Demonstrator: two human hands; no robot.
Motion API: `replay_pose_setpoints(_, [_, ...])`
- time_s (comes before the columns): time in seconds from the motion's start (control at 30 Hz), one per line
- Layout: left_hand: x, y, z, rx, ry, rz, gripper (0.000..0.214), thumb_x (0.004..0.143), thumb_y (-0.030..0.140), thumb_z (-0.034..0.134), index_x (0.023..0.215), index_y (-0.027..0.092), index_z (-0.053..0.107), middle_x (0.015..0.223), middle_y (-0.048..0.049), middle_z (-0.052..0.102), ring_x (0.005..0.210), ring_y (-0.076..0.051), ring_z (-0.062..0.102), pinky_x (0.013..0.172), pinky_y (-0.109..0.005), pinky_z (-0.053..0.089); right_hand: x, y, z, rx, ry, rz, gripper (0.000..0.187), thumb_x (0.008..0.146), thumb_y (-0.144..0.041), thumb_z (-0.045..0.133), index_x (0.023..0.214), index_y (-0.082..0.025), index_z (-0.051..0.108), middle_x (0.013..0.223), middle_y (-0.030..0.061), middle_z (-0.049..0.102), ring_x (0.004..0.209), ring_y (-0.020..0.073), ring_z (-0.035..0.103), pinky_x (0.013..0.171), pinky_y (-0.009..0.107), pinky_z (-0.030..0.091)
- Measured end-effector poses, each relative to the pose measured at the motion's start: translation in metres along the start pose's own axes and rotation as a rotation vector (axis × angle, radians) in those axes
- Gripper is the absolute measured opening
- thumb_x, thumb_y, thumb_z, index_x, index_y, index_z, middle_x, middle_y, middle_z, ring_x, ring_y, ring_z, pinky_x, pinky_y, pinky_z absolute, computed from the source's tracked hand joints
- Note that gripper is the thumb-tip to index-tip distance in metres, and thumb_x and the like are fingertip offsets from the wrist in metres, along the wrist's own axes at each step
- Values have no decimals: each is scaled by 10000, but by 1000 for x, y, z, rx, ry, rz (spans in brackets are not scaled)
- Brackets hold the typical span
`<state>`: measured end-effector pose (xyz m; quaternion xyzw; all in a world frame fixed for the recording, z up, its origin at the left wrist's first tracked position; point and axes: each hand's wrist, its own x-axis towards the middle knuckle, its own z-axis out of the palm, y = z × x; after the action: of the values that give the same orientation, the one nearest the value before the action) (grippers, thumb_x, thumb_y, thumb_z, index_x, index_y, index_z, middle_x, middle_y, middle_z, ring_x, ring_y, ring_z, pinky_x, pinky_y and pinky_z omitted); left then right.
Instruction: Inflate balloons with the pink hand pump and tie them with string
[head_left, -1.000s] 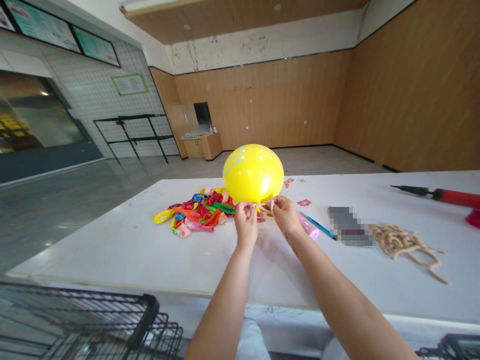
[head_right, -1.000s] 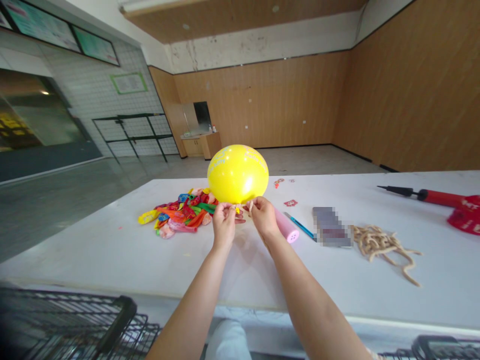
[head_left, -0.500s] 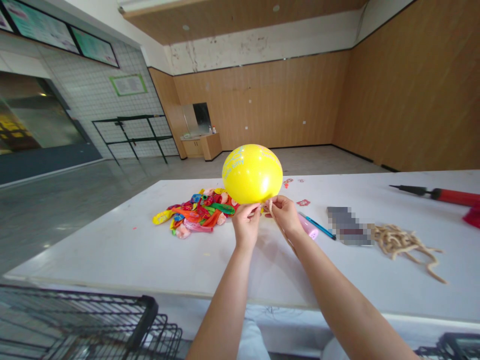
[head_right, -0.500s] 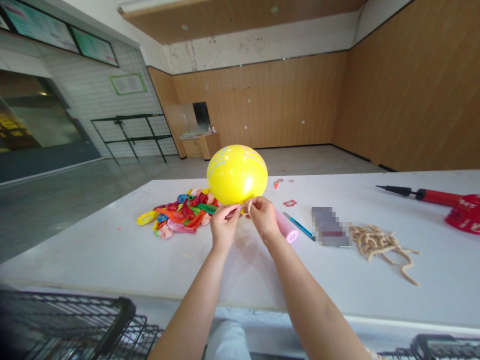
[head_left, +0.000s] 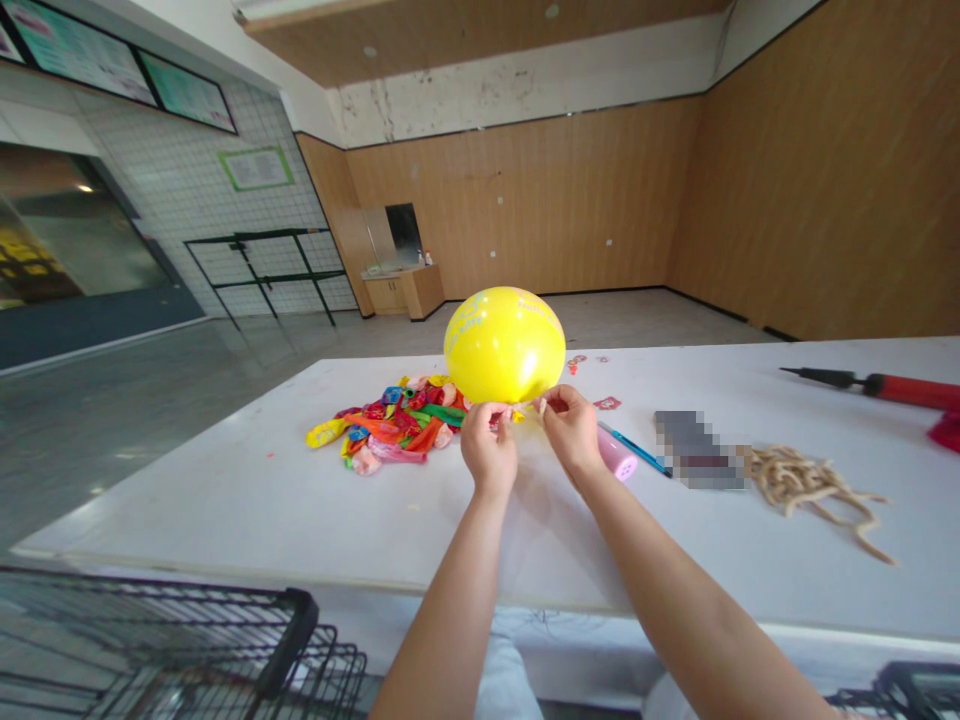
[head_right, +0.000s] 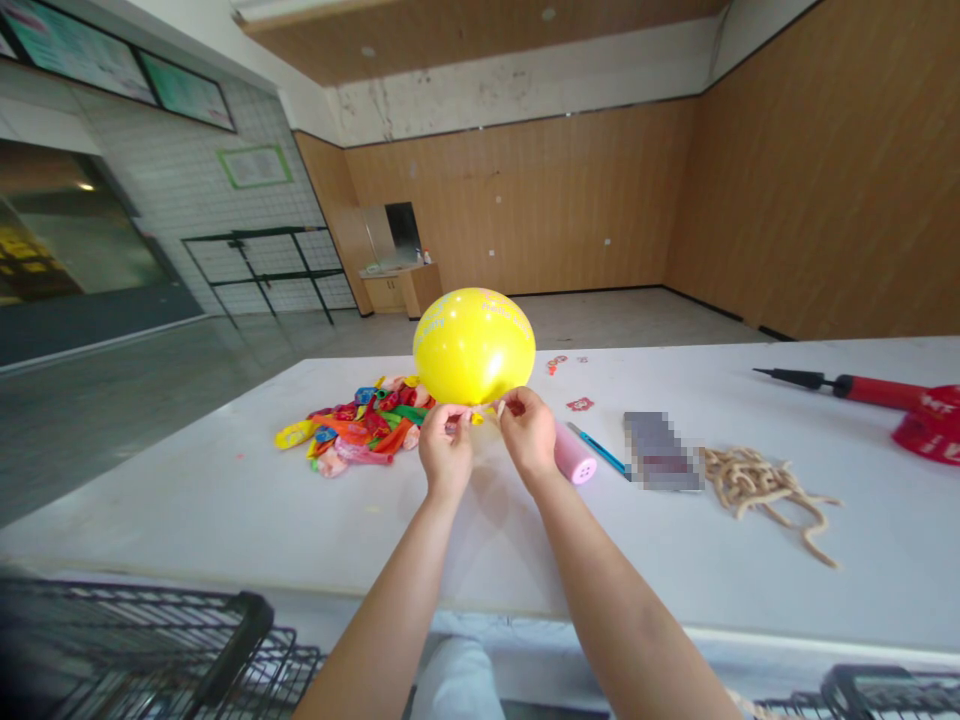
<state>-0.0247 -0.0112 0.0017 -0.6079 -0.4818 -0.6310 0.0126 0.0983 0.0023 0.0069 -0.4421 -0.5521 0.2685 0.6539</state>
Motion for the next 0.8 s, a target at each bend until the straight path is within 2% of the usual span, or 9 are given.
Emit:
replay_pose_setpoints(0.2, [1,1,-2,-8,28,-54,71,830,204,575,761,202,592,797,-47,644,777,-185,580,714,-299,459,1,0,0,1,18,20,105,757,-329,575,750,-225,581,709,3,636,631,166,581,598,263,449])
replay_pose_setpoints(0.4, [0,-1,-1,-41,26,-50,82,841,228,569,768,205,599,810,-51,647,787,-187,582,710,-295,461,2,-3,-1,4,-5,45,145,756,-366,580,756,-221,584,721,22,647,641,172,579,593,264,456])
replay_pose_setpoints(0.8, [0,-2,1,-120,-9,-67,104,846,265,586,835,189,658,844,-67,673,797,-176,610,733,-293,493,1,-5,1,114,-42,51,111,719,-315,616,747,-207,619,733,28,682,672,180,627,612,263,478])
